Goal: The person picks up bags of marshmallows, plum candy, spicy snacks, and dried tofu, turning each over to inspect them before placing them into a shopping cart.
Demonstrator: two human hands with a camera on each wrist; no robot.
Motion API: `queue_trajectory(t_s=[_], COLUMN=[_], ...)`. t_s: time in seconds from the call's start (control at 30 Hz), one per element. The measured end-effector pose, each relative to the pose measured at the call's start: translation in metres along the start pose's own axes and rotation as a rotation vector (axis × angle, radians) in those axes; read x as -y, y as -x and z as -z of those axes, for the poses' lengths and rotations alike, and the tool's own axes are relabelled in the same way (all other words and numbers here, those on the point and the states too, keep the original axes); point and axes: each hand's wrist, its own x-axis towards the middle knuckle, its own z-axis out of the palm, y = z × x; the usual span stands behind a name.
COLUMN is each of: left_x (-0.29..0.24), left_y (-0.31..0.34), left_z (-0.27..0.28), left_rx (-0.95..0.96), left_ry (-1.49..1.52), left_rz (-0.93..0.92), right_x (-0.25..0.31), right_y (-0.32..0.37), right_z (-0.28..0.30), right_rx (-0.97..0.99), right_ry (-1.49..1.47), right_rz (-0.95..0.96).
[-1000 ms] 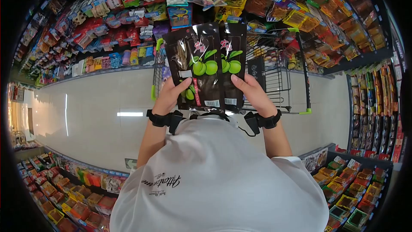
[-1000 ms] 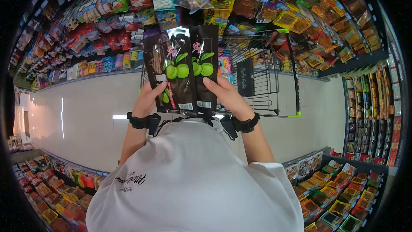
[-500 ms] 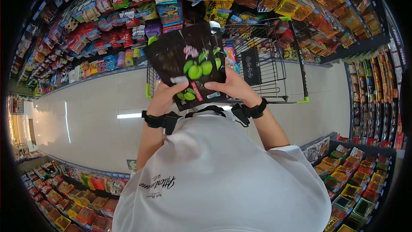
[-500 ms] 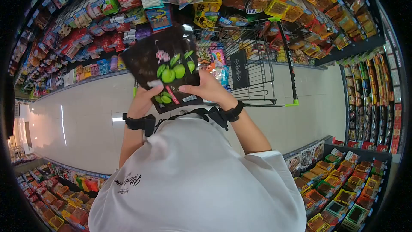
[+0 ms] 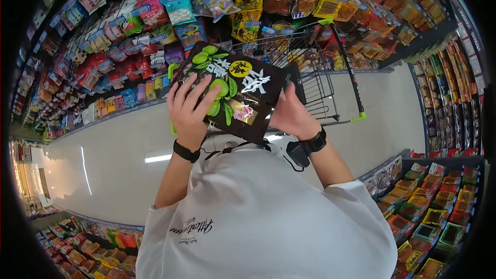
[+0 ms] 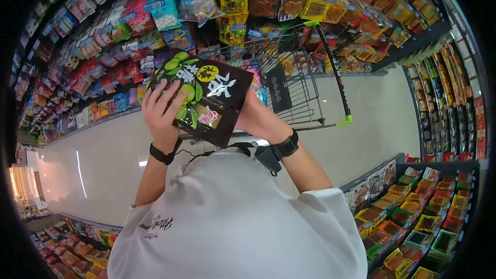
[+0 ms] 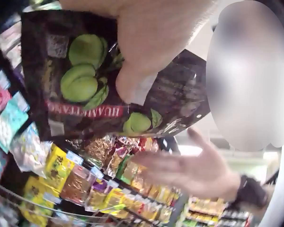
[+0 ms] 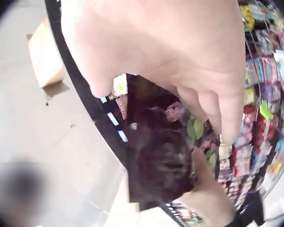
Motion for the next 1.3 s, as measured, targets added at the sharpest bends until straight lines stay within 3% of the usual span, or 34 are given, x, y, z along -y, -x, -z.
queue_trajectory(t_s=[0.07, 0.13, 0.2, 0.27, 0.33, 0.37, 0.4, 0.47, 0.5, 0.53, 0.57, 0.6, 0.67, 0.7, 0.73, 0.8, 0.83, 0.93, 1.0, 1.07, 1.13, 1.2, 1.3], left_x=[-0.011, -0.004, -0.008, 0.009, 0.027, 0.041, 0.051, 0.062, 0.062, 0.061, 0.06, 0.063, 0.068, 0.063, 0.056, 0.043, 0.039, 0.028, 0.03, 0.039, 0.05, 0.066, 0.077], left_y=[-0.008, -0.009, -0.013, 0.007, 0.038, 0.061, 0.082, 0.108, 0.11, 0.113, 0.114, 0.117, 0.122, 0.118, 0.113, 0.098, 0.098, 0.074, 0.065, 0.065, 0.076, 0.098, 0.065], left_z=[-0.005, -0.015, -0.022, -0.037, -0.064, -0.089, -0.106, -0.126, -0.125, -0.124, -0.124, -0.127, -0.136, -0.143, -0.153, -0.178, -0.196, -0.24, -0.28, -0.335, -0.401, -0.464, -0.507], left_rx=[-0.018, 0.046, 0.234, 0.345, 0.579, 0.593, 0.603, 0.848, 0.867, 0.887, 0.901, 0.917, 1.02, 1.048, 1.059, 1.181, 1.186, 1.102, 0.938, 0.885, 0.908, 0.814, 0.91], left_ry=[-0.018, -0.03, 0.129, 0.245, 1.11, 1.316, 1.318, 1.566, 1.565, 1.754, 1.944, 1.946, 1.669, 1.544, 1.542, 1.394, 1.297, 1.232, 1.205, 1.052, 0.846, 0.806, 0.459], left_rz=[-0.07, -0.101, 0.023, 0.0, 0.615, 0.805, 0.818, 0.838, 0.844, 0.836, 0.825, 0.837, 0.964, 1.148, 1.174, 1.468, 1.431, 1.538, 1.587, 1.586, 1.479, 1.235, 1.349], right_x=[0.003, 0.007, 0.008, 0.017, 0.019, 0.014, 0.014, 0.006, -0.003, 0.0, -0.001, -0.002, -0.005, -0.004, -0.004, -0.017, -0.02, -0.034, -0.016, -0.006, -0.003, -0.007, 0.009], right_y=[-0.008, -0.013, -0.013, 0.002, 0.015, 0.019, 0.023, 0.023, 0.019, 0.022, 0.022, 0.021, 0.021, 0.019, 0.018, 0.021, 0.02, 0.008, -0.011, -0.041, -0.075, -0.105, -0.148], right_z=[-0.004, 0.011, 0.043, 0.041, 0.068, 0.083, 0.081, 0.07, 0.076, 0.075, 0.087, 0.097, 0.116, 0.137, 0.162, 0.228, 0.239, 0.32, 0.358, 0.408, 0.466, 0.525, 0.553], right_rx=[-0.342, -0.376, -0.353, -0.41, -0.425, -0.383, -0.293, -0.106, -0.026, -0.111, -0.138, -0.166, -0.369, -0.422, -0.538, -0.508, -0.549, -0.646, -0.681, -0.698, -0.837, -0.883, -0.959], right_ry=[0.314, 0.21, 0.456, 0.541, 0.969, 1.234, 1.381, 1.45, 1.361, 1.224, 1.212, 1.199, 0.932, 0.907, 0.986, 1.235, 0.932, 0.799, 0.614, 0.717, 1.221, 1.243, 1.322], right_rz=[-0.005, 0.061, 0.177, 0.223, 0.083, 0.162, 0.024, -0.016, 0.069, -0.169, -0.16, -0.153, -0.041, -0.053, -0.143, -0.411, -0.395, -0.177, -0.217, -0.205, -0.283, -0.147, -0.274])
